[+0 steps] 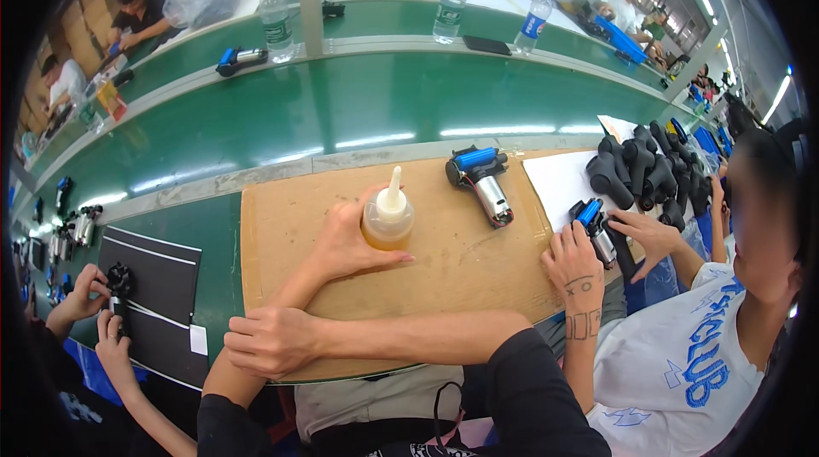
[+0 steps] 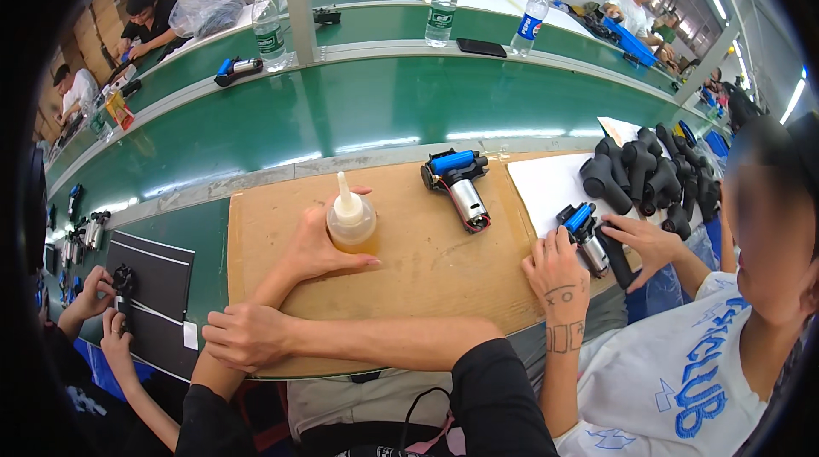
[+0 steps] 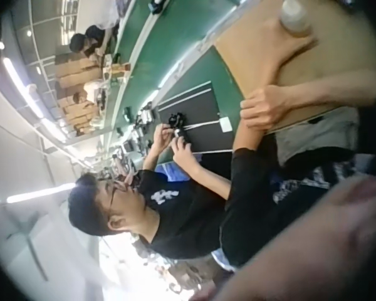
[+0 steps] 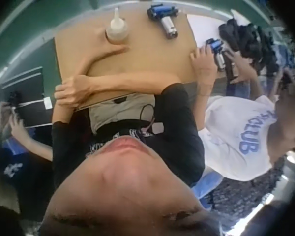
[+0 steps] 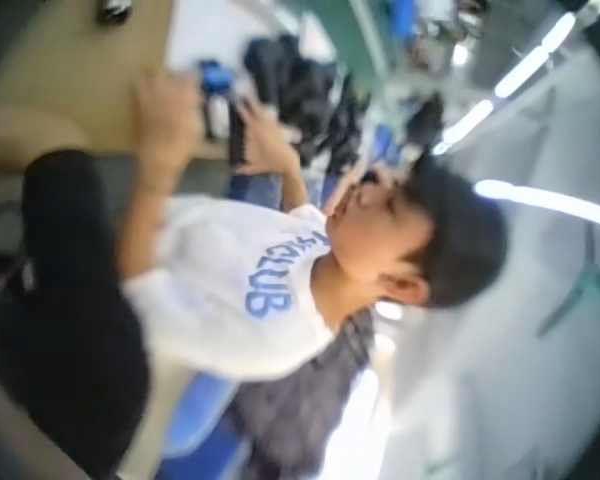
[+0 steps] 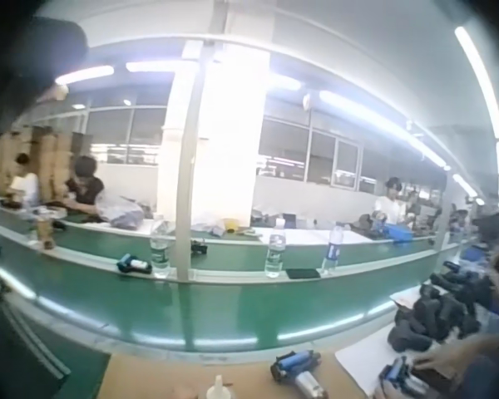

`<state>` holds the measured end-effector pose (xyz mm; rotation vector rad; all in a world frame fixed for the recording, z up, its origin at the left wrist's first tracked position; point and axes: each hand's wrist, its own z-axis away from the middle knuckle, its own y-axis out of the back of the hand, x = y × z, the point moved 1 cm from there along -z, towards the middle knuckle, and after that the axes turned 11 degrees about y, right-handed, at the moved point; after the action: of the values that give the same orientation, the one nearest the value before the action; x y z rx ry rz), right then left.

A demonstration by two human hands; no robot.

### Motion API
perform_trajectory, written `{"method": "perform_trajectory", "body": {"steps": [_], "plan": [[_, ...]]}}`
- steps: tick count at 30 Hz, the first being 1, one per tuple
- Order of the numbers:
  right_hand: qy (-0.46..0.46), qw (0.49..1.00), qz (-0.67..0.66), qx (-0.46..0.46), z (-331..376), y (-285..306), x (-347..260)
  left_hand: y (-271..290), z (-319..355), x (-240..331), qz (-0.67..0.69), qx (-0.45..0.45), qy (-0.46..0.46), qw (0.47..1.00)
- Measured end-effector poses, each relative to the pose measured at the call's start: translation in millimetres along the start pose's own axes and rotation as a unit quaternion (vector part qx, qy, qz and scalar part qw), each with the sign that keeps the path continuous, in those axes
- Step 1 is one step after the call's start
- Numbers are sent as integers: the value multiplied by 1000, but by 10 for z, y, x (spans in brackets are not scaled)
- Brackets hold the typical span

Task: Applying lubricant to small mechanical components on an assembly line.

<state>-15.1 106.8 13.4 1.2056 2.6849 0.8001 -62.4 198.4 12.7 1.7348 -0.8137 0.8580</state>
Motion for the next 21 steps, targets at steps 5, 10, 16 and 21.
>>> {"method": "perform_trajectory", "body": {"steps": [5,10,16,21], "plan": [[7,1000,-9,4,-9,43,1,19,-12,131,41,-30,21,998],[20,1000,-16,9,-13,38,7,19,28,96,14,-21,9,1000],[-4,1000,-1,-8,-51,87,15,32,29,155,-44,-22,-10,999],[-13,999,-14,-26,-33,37,-14,21,49,117,-29,-20,-9,999]]}}
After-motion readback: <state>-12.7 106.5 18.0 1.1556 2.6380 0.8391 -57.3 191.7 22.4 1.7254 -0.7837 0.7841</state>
